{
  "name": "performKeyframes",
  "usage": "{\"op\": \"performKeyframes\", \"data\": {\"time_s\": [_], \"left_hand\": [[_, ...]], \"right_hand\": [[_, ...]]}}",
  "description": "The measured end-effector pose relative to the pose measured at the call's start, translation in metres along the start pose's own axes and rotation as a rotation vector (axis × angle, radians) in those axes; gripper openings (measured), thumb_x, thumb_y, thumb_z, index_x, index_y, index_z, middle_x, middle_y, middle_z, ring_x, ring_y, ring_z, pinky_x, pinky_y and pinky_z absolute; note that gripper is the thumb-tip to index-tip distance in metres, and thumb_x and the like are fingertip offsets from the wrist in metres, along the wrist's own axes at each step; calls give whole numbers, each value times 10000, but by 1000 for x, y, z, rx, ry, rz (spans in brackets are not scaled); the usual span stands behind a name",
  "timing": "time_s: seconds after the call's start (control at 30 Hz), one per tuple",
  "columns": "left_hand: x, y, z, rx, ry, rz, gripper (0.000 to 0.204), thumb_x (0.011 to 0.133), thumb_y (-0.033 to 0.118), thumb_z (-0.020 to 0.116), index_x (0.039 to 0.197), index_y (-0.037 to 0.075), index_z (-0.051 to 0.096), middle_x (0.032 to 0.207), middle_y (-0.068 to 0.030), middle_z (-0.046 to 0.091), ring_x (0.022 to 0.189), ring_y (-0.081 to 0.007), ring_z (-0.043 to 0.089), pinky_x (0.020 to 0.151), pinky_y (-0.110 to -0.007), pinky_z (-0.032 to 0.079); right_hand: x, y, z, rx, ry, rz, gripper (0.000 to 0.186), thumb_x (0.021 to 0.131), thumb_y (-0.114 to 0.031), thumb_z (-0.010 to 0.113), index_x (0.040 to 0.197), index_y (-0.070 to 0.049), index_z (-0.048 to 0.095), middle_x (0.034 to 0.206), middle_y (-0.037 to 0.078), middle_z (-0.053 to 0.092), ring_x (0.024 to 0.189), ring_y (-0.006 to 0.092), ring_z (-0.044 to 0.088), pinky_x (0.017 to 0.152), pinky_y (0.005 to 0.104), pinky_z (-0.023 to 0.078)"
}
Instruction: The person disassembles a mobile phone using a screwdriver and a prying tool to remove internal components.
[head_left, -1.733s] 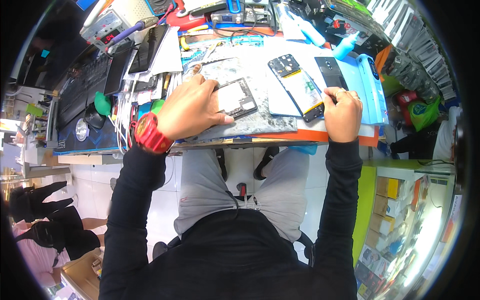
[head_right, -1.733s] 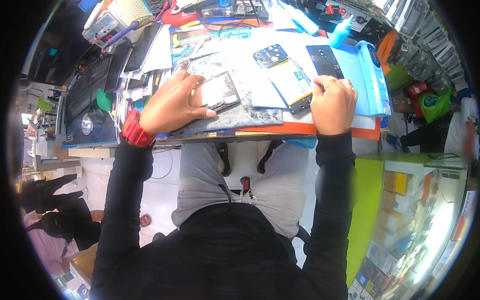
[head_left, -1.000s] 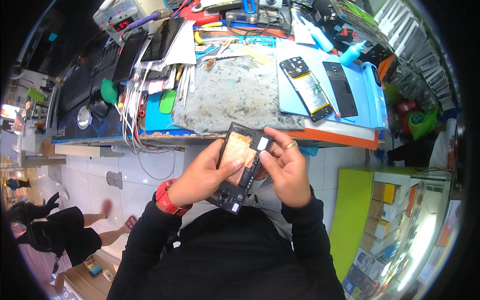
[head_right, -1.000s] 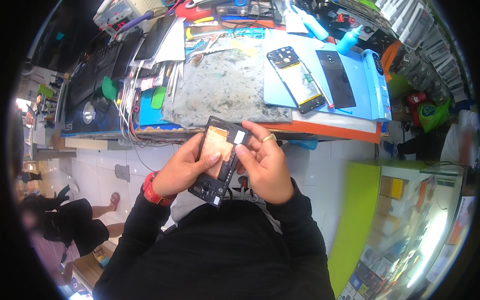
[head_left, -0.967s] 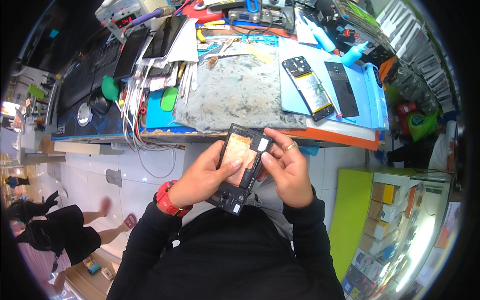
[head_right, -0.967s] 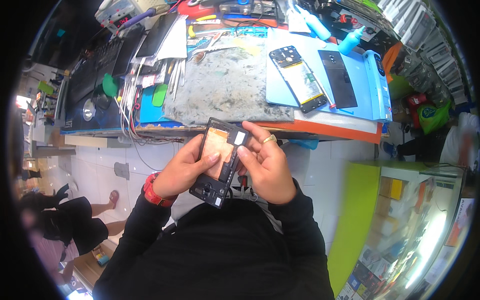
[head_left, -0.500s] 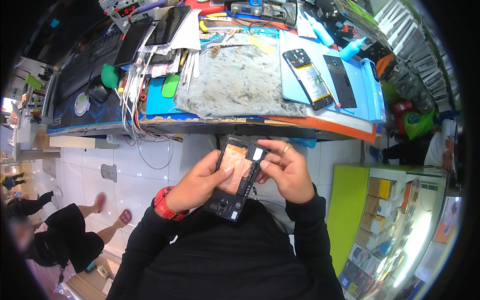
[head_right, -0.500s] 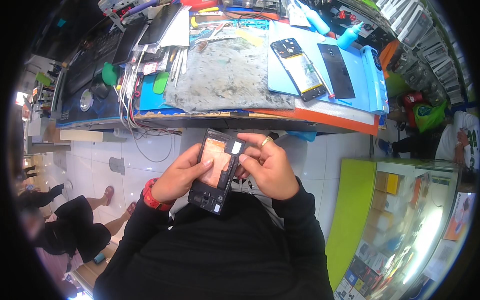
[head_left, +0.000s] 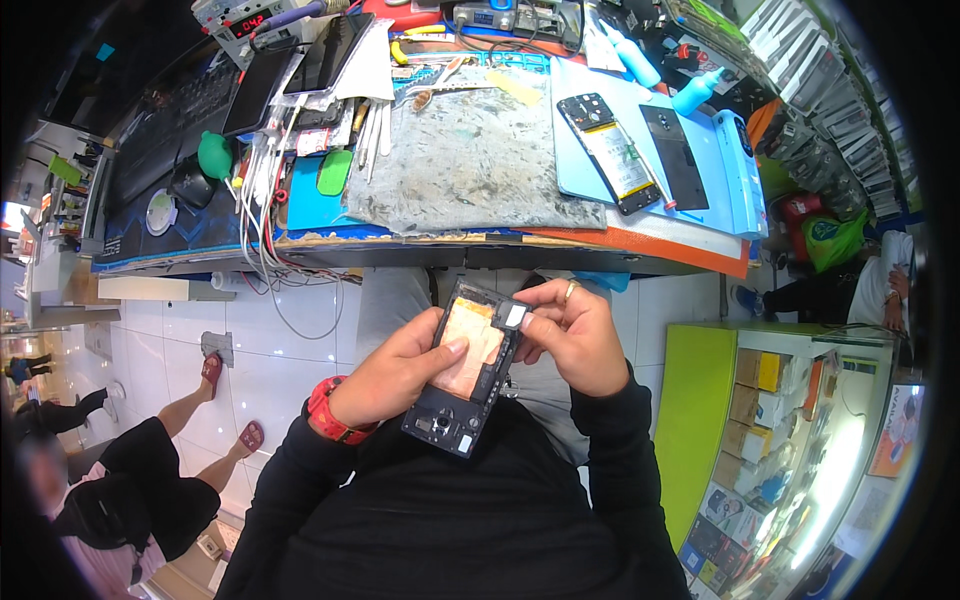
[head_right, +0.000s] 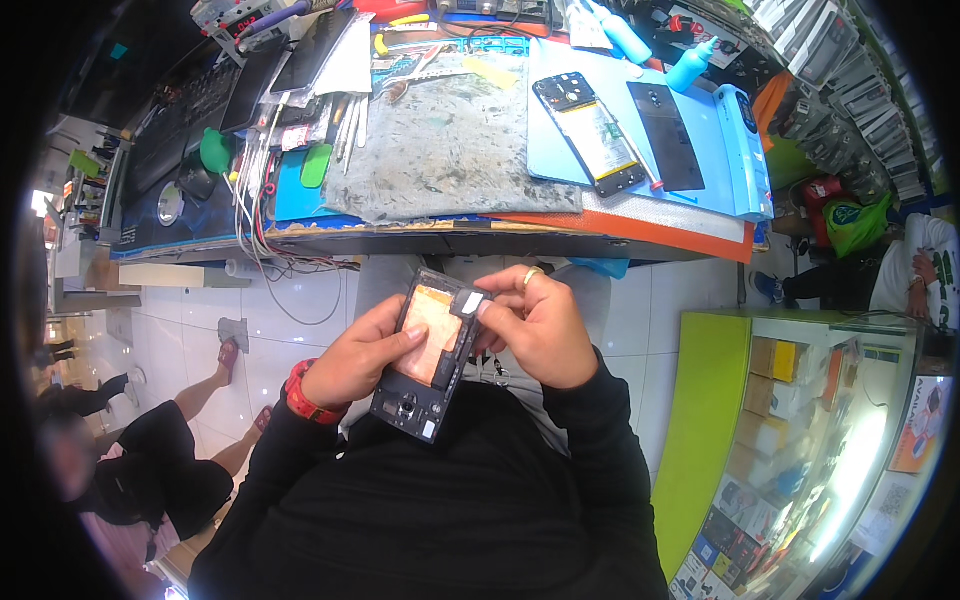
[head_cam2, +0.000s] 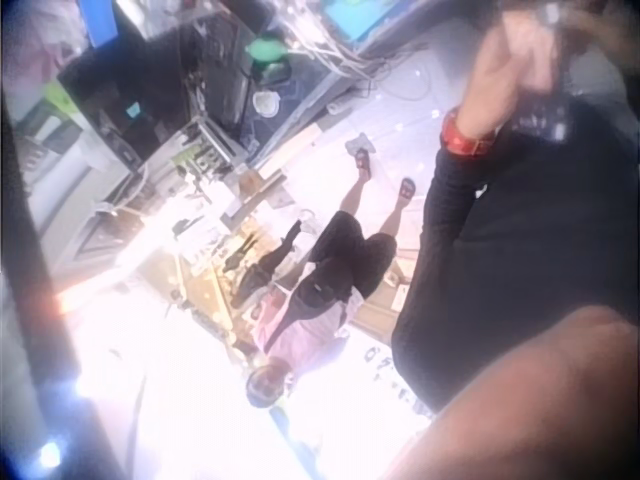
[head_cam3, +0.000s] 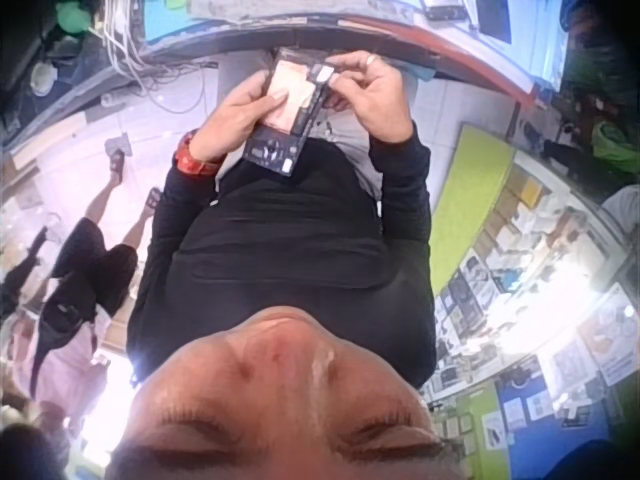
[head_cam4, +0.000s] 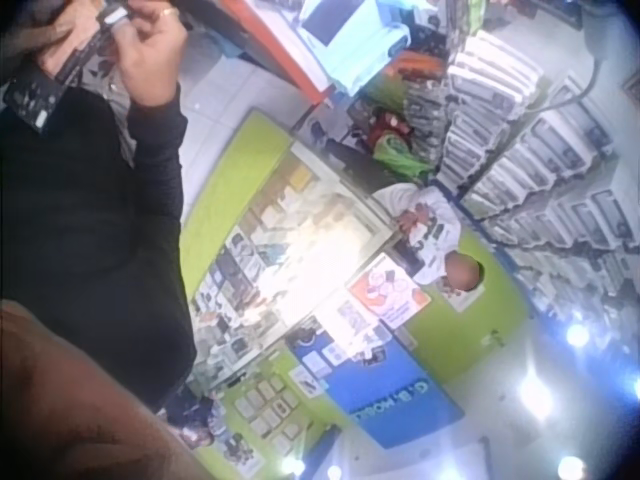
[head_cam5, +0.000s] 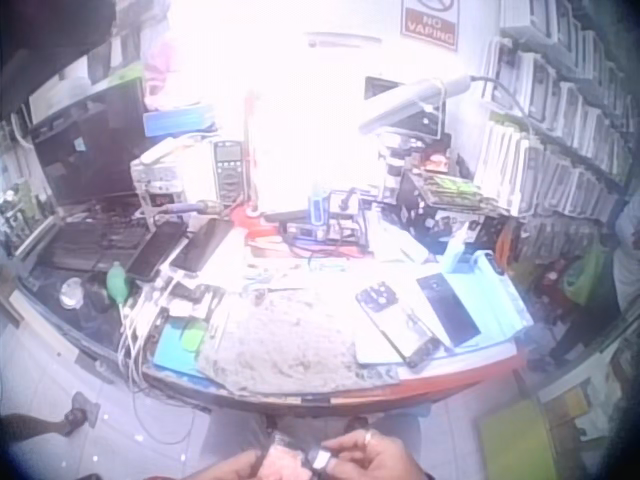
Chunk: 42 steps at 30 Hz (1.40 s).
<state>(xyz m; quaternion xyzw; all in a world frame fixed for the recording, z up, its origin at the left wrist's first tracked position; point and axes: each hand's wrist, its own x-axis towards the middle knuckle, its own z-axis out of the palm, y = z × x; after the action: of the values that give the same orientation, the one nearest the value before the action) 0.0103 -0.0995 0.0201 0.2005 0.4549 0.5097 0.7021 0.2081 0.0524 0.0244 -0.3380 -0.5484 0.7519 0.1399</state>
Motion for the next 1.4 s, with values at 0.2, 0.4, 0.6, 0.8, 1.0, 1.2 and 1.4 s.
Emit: {"op": "performKeyframes", "data": {"time_s": [0.2, 0.4, 0.6, 0.8, 1.0, 1.2, 1.4], "left_hand": [[1, 5, 3, -88, -11, -45, 385, 1111, 157, 558, 1444, -16, 476, 1304, -97, 662, 1154, -120, 657, 980, -307, 557], [0, 1, 3, -50, 17, -9, 382, 1111, 145, 544, 1447, -18, 462, 1322, -98, 645, 1188, -122, 634, 1005, -311, 539], [-1, -3, 1, 19, -11, 35, 355, 1116, 155, 537, 1425, -9, 475, 1316, -91, 644, 1195, -116, 621, 1014, -310, 524], [-1, -9, 4, 48, -21, 53, 335, 1127, 191, 534, 1400, 1, 500, 1289, -74, 655, 1175, -105, 622, 999, -296, 520], [-2, -9, 0, 56, -40, 73, 345, 1115, 172, 558, 1409, -5, 520, 1308, -93, 664, 1205, -141, 639, 1035, -327, 519], [0, -37, -9, 130, 86, 102, 349, 1102, 248, 604, 1354, 10, 564, 1232, -59, 678, 1124, -108, 633, 978, -317, 531], [-11, -40, -20, -8, 120, 123, 352, 1100, 247, 604, 1352, 4, 565, 1243, -58, 668, 1138, -108, 620, 989, -309, 517]], "right_hand": [[3, 3, -5, 66, -3, 52, 246, 1016, -70, 646, 1211, 77, 615, 880, 149, 755, 699, 182, 748, 611, 267, 565], [2, 10, -9, 63, -42, 0, 270, 1022, -69, 639, 1261, 55, 617, 953, 128, 757, 769, 161, 743, 665, 267, 569], [-5, 6, -7, 82, -79, -27, 278, 1030, -54, 632, 1294, 35, 626, 1027, 93, 752, 847, 135, 728, 702, 266, 567], [-4, 17, -1, 50, -9, -43, 256, 1020, -77, 692, 1245, 39, 655, 1016, 80, 751, 809, 98, 685, 697, 255, 557], [-8, 16, 4, 63, -19, -59, 233, 1020, -76, 701, 1220, 40, 669, 1009, 73, 751, 806, 90, 673, 705, 251, 553], [-8, 29, 21, 66, -69, -40, 234, 1023, -74, 699, 1231, 32, 672, 1022, 66, 748, 821, 92, 670, 722, 258, 552], [10, 9, 30, -483, 78, -364, 190, 958, -94, 760, 1083, 45, 726, 907, 151, 748, 687, 180, 694, 641, 320, 552]]}}
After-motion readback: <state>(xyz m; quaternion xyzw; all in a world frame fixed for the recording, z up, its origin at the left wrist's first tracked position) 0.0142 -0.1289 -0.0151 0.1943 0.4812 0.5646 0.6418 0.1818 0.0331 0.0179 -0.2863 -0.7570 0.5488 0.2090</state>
